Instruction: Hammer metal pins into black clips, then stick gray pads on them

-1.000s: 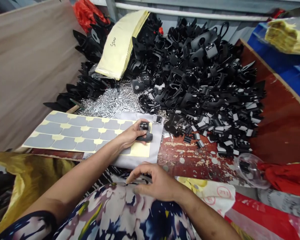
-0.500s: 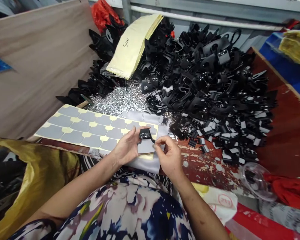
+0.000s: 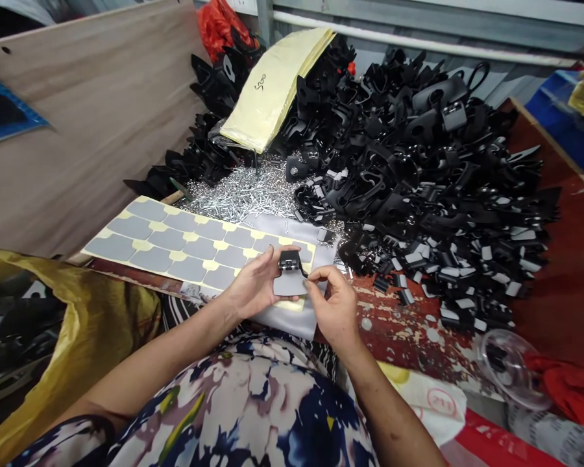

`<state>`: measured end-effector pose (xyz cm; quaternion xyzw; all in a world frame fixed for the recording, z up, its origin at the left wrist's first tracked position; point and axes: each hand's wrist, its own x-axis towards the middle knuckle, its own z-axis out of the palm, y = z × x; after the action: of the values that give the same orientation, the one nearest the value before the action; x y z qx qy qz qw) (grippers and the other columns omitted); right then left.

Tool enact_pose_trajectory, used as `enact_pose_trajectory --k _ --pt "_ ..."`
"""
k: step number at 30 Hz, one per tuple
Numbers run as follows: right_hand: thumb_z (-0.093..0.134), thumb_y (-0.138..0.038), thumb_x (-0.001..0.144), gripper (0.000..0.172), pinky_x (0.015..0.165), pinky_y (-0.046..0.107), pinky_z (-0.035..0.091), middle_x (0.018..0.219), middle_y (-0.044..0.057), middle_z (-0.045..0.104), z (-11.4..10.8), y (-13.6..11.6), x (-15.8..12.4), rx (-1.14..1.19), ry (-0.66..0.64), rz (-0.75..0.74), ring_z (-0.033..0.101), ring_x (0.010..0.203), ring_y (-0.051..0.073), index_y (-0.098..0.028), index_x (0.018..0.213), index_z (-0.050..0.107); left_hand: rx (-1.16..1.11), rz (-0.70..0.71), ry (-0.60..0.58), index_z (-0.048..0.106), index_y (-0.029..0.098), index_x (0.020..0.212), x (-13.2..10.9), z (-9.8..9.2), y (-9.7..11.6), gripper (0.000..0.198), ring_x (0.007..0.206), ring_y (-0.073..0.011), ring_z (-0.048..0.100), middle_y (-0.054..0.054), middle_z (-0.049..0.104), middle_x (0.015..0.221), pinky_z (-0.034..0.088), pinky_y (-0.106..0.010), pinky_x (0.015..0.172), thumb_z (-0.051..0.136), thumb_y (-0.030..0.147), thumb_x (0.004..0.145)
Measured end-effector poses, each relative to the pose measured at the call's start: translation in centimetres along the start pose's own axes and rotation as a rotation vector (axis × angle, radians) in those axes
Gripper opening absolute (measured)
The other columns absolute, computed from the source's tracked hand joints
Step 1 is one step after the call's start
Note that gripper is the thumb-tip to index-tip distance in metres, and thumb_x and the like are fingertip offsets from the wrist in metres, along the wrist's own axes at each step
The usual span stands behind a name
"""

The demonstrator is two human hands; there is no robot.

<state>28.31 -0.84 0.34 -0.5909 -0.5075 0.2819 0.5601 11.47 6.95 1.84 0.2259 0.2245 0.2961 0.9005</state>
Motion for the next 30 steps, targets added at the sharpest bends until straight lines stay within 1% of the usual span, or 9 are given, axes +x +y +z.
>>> enact_pose_trajectory --k 4,8,12,15,19,21,25,27,30 --pt "0.069 -0.019 0.086 0.005 0.077 0.030 0.048 0.086 0.001 0.064 0.1 0.1 0.0 -0.006 -0.005 0.002 0.061 0.083 0.018 -0.023 0.087 0.066 0.012 0.001 -0.004 0.066 0.024 0.126 -0.1 0.0 0.1 0.049 0.090 -0.0271 0.068 -0.010 0.065 0.111 0.063 -0.041 0.070 0.066 0.058 0.091" --pt "0.069 -0.020 0.088 0.004 0.079 0.031 0.049 0.087 0.001 0.065 0.2 0.3 0.1 -0.020 -0.016 -0.004 0.061 0.084 0.018 -0.023 0.088 0.066 0.006 0.004 -0.018 0.065 0.025 0.127 0.0 -0.3 0.0 0.049 0.095 -0.0283 0.067 -0.011 0.064 0.118 0.063 -0.042 0.072 0.066 0.058 0.091" --pt "0.068 -0.019 0.088 0.006 0.080 0.032 0.049 0.088 0.000 0.065 0.3 0.4 0.2 -0.049 -0.025 -0.027 0.062 0.085 0.018 -0.023 0.089 0.065 -0.011 0.009 -0.019 0.065 0.025 0.126 0.1 -0.7 0.1 0.045 0.093 -0.0274 0.066 -0.011 0.063 0.115 0.063 -0.041 0.072 0.066 0.054 0.092" --pt "0.068 -0.016 0.088 0.008 0.079 0.031 0.049 0.086 0.000 0.065 0.4 0.1 0.3 -0.091 -0.026 -0.053 0.062 0.083 0.017 -0.023 0.087 0.064 -0.018 0.012 -0.019 0.065 0.025 0.125 -0.2 -0.8 0.2 0.043 0.092 -0.0254 0.063 -0.009 0.061 0.114 0.062 -0.040 0.073 0.073 0.041 0.087" --pt "0.065 -0.012 0.088 0.012 0.078 0.031 0.049 0.084 -0.001 0.064 0.6 -0.8 0.4 -0.209 -0.041 -0.156 0.062 0.082 0.017 -0.024 0.086 0.062 0.077 0.036 -0.009 0.059 0.030 0.129 -0.3 -0.9 -0.3 0.059 0.092 -0.0232 0.061 -0.005 0.059 0.112 0.059 -0.037 0.074 0.081 0.023 0.075" --pt "0.064 -0.011 0.089 0.014 0.077 0.031 0.051 0.091 0.001 0.064 0.9 -1.0 0.3 -0.289 -0.041 -0.226 0.062 0.082 0.017 -0.024 0.094 0.061 0.206 0.148 0.052 0.059 0.031 0.126 -0.1 -0.8 -0.9 0.058 0.092 -0.0211 0.060 -0.003 0.059 0.106 0.055 -0.033 0.074 0.082 0.018 0.074" --pt "0.063 -0.014 0.091 0.031 0.082 0.036 0.055 0.123 0.011 0.056 2.1 -0.6 -0.5 -0.468 0.002 -0.364 0.065 0.095 0.020 -0.025 0.118 0.053 0.467 0.467 0.260 0.064 0.027 0.111 0.5 -0.9 -2.5 0.042 0.092 -0.0165 0.053 0.000 0.057 0.098 0.047 -0.026 0.080 0.078 0.009 0.076" --pt "0.061 -0.014 0.093 0.032 0.089 0.041 0.054 0.128 0.013 0.055 2.5 -0.4 -0.9 -0.574 -0.002 -0.427 0.064 0.102 0.023 -0.027 0.121 0.052 0.505 0.525 0.327 0.064 0.026 0.108 0.6 -1.1 -2.9 0.039 0.093 -0.0161 0.053 0.000 0.058 0.099 0.047 -0.025 0.081 0.077 0.008 0.077" --pt "0.065 -0.021 0.093 0.028 0.101 0.052 0.046 0.131 0.015 0.056 2.2 -0.6 -1.0 -0.709 0.030 -0.448 0.061 0.110 0.028 -0.028 0.119 0.056 0.441 0.509 0.371 0.062 0.027 0.108 0.5 -1.2 -3.0 0.038 0.090 -0.0163 0.053 0.000 0.056 0.099 0.049 -0.024 0.073 0.078 0.010 0.078"
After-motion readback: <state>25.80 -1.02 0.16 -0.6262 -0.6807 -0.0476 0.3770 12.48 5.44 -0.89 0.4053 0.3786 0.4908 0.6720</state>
